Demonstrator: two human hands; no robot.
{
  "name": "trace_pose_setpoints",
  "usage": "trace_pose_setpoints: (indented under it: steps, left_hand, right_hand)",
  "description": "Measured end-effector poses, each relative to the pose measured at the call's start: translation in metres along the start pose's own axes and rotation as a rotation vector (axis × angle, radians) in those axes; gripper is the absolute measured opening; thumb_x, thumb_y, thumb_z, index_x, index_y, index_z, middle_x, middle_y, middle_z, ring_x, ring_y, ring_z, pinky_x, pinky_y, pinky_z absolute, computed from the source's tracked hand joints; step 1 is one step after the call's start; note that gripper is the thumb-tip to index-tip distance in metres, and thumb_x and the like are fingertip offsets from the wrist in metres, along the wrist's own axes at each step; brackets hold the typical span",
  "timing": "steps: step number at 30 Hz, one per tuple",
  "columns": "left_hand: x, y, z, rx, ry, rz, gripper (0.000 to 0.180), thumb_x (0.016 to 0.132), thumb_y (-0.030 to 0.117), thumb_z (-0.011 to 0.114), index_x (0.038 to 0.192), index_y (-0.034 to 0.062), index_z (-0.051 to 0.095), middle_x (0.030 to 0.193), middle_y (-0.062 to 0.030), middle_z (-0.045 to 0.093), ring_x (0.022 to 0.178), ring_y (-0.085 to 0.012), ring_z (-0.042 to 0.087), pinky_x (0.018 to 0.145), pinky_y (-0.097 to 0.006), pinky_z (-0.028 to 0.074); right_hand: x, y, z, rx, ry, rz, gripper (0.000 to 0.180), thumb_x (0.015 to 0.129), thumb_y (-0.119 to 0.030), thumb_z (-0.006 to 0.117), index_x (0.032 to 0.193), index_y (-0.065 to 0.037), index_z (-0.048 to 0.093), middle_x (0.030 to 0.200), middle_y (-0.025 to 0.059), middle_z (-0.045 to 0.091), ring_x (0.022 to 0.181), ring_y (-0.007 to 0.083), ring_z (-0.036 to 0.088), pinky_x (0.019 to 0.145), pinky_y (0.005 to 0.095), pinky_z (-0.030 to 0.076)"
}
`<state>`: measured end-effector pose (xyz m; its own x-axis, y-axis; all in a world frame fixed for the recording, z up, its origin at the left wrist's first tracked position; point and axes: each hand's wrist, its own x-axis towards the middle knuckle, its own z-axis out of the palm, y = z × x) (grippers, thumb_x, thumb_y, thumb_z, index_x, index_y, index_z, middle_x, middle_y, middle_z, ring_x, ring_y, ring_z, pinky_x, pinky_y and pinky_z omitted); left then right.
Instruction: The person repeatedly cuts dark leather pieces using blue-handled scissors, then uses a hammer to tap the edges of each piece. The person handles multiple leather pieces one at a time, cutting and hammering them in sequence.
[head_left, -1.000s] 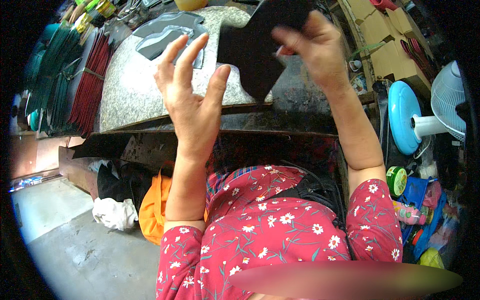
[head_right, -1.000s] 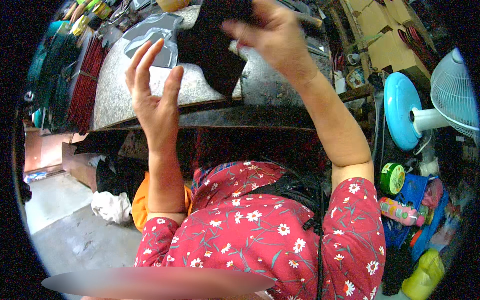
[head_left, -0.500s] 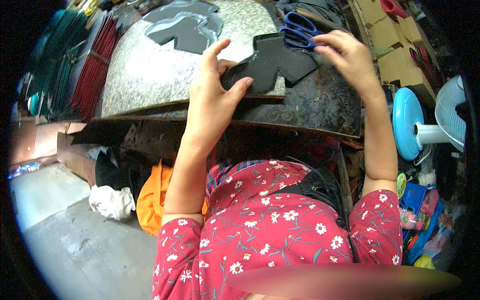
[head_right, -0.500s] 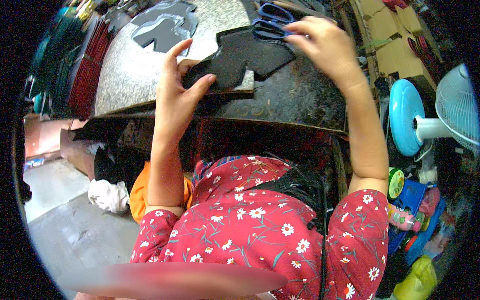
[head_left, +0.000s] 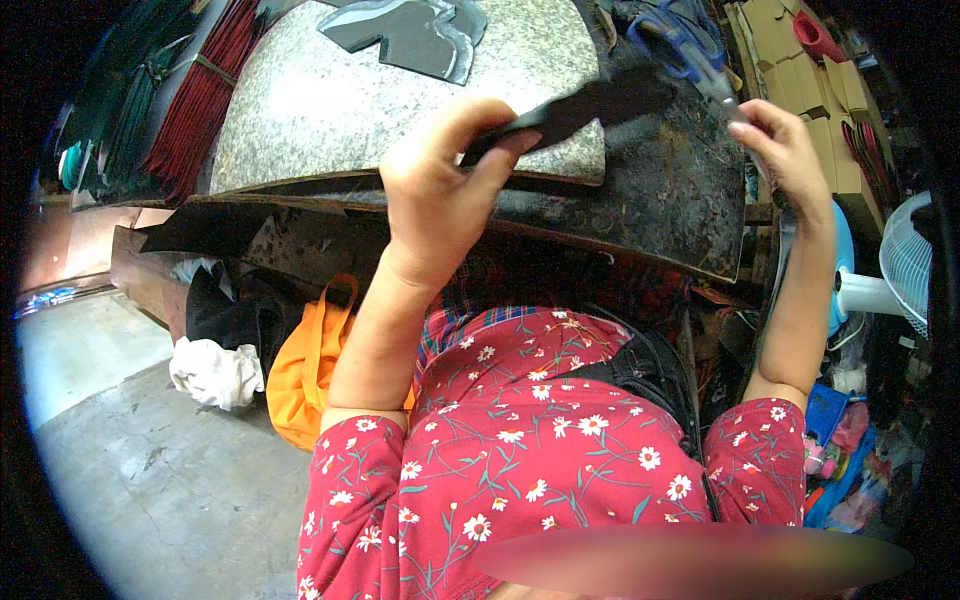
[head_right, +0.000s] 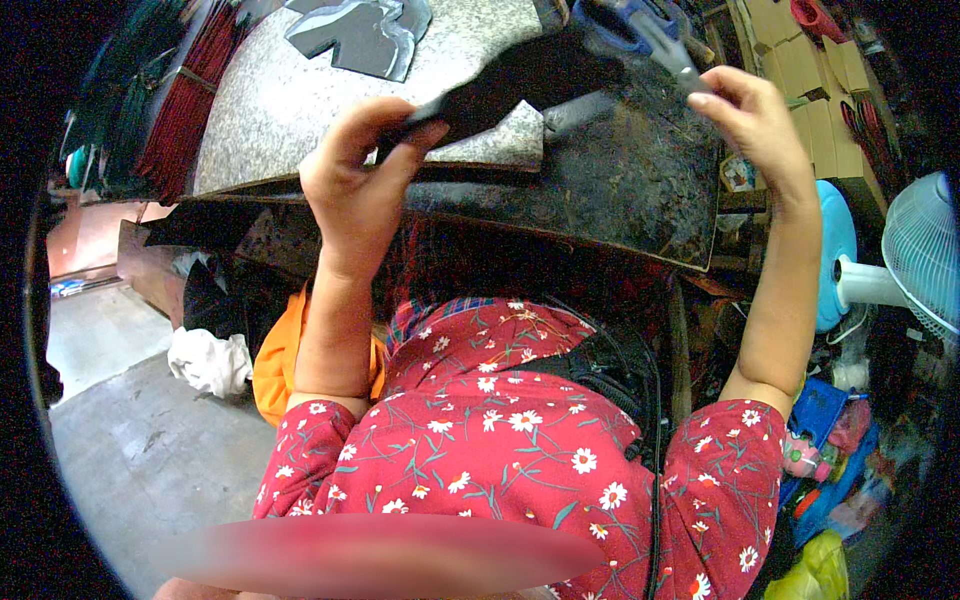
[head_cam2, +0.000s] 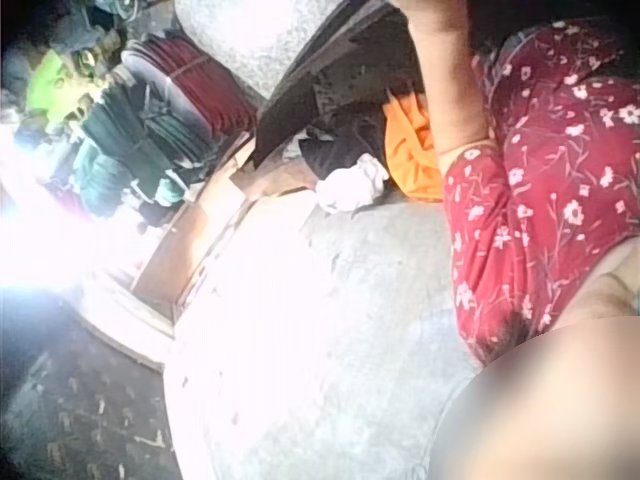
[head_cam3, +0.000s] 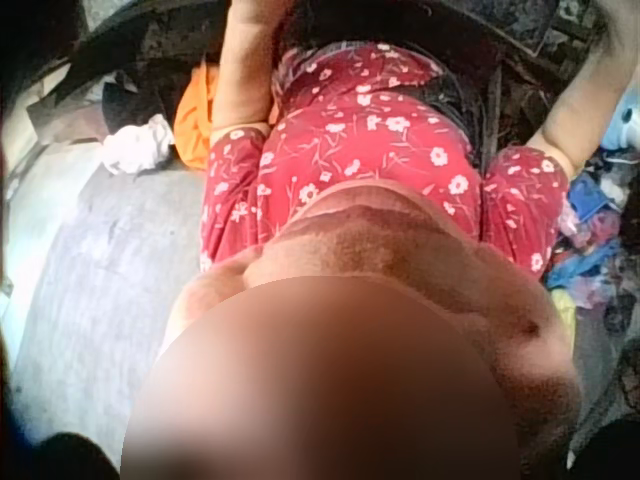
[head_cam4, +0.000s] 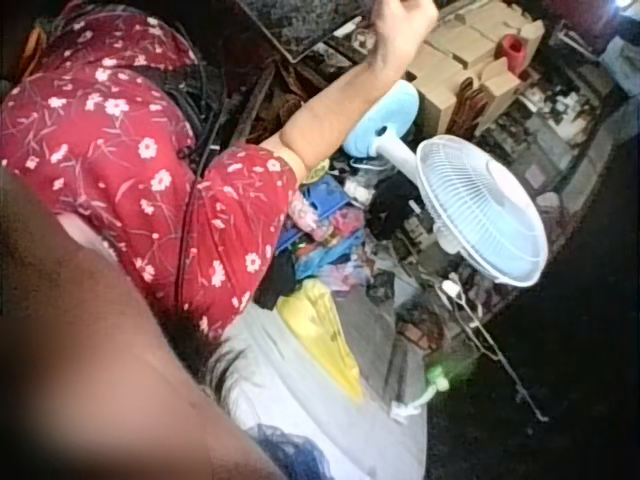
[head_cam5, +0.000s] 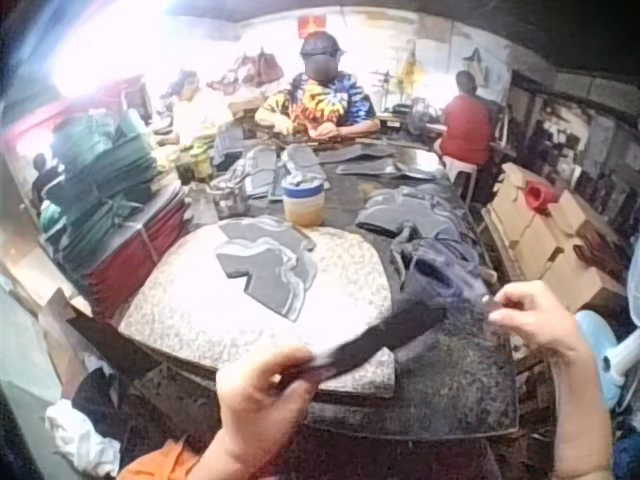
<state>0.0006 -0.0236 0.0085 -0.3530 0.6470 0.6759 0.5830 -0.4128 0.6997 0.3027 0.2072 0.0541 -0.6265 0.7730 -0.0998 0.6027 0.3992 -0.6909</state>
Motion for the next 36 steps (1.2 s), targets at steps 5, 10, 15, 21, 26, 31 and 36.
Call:
trace_pose_setpoints:
  steps: [5,10,15,21,26,31,36]
  left_hand:
    - [0.011,-0.004,-0.002,-0.061,-0.187,-0.388,0.029,0.076,0.009,0.081,0.101,0.0062,0.065,0.084,-0.0138,0.069,0.069,-0.0218,0.066,0.064,-0.03,0.053]
    - [0.018,-0.023,0.013,0.616,-0.174,0.01,0.036,0.068,0.026,0.084,0.097,0.0147,0.067,0.086,-0.0073,0.063,0.089,-0.0293,0.057,0.08,-0.041,0.047]
    - [0.013,-0.028,0.007,0.608,-0.251,0.069,0.027,0.072,0.026,0.082,0.09,0.0123,0.068,0.087,-0.0064,0.062,0.087,-0.0291,0.057,0.079,-0.041,0.046]
    - [0.011,-0.029,0.008,0.54,-0.208,0.031,0.021,0.075,0.024,0.079,0.094,0.0167,0.072,0.087,-0.0054,0.061,0.086,-0.0277,0.056,0.079,-0.04,0.046]
    - [0.01,-0.029,0.007,0.532,-0.236,0.087,0.021,0.076,0.024,0.078,0.097,0.02,0.074,0.085,-0.0036,0.059,0.085,-0.026,0.056,0.077,-0.04,0.046]
    - [0.008,-0.027,0.007,0.545,-0.241,0.114,0.017,0.077,0.024,0.077,0.093,0.0207,0.074,0.084,-0.0023,0.058,0.084,-0.0246,0.055,0.075,-0.039,0.045]
    - [0.008,-0.027,0.008,0.557,-0.222,0.137,0.016,0.077,0.024,0.077,0.093,0.0208,0.074,0.084,-0.0016,0.057,0.084,-0.0241,0.055,0.074,-0.039,0.045]
  right_hand:
    - [0.001,-0.05,-0.01,0.603,0.048,-0.063,0.014,0.092,-0.018,0.071,0.093,-0.008,0.062,0.075,-0.0043,0.056,0.06,0.0026,0.049,0.05,0.0181,0.037]
    - [0.031,-0.069,0.046,0.693,0.057,-0.388,0.017,0.089,-0.014,0.07,0.088,-0.011,0.054,0.079,0.0002,0.059,0.049,0.0043,0.049,0.045,0.0173,0.038]
    - [0.041,-0.095,0.102,1.007,-0.143,-0.307,0.021,0.091,-0.009,0.067,0.11,-0.004,0.06,0.083,0.0045,0.065,0.071,0.0115,0.066,0.059,0.0246,0.053]
    - [0.033,-0.095,0.147,0.846,0.147,-0.442,0.013,0.092,-0.004,0.067,0.097,-0.002,0.055,0.106,0.0123,0.06,0.078,0.0166,0.068,0.067,0.0298,0.059]
    - [0.022,-0.083,0.149,0.605,0.109,-0.569,0.011,0.093,0.002,0.058,0.101,-0.003,0.052,0.109,0.0111,0.055,0.084,0.0133,0.063,0.074,0.0284,0.056]
    - [0.017,-0.091,0.142,0.231,0.206,-0.785,0.012,0.082,0.007,0.056,0.091,-0.001,0.056,0.099,0.0105,0.057,0.078,0.0124,0.058,0.069,0.0246,0.049]
    - [0.015,-0.096,0.141,0.176,0.237,-0.803,0.01,0.075,0.007,0.056,0.081,-0.001,0.057,0.092,0.0107,0.058,0.077,0.0168,0.056,0.069,0.0278,0.046]
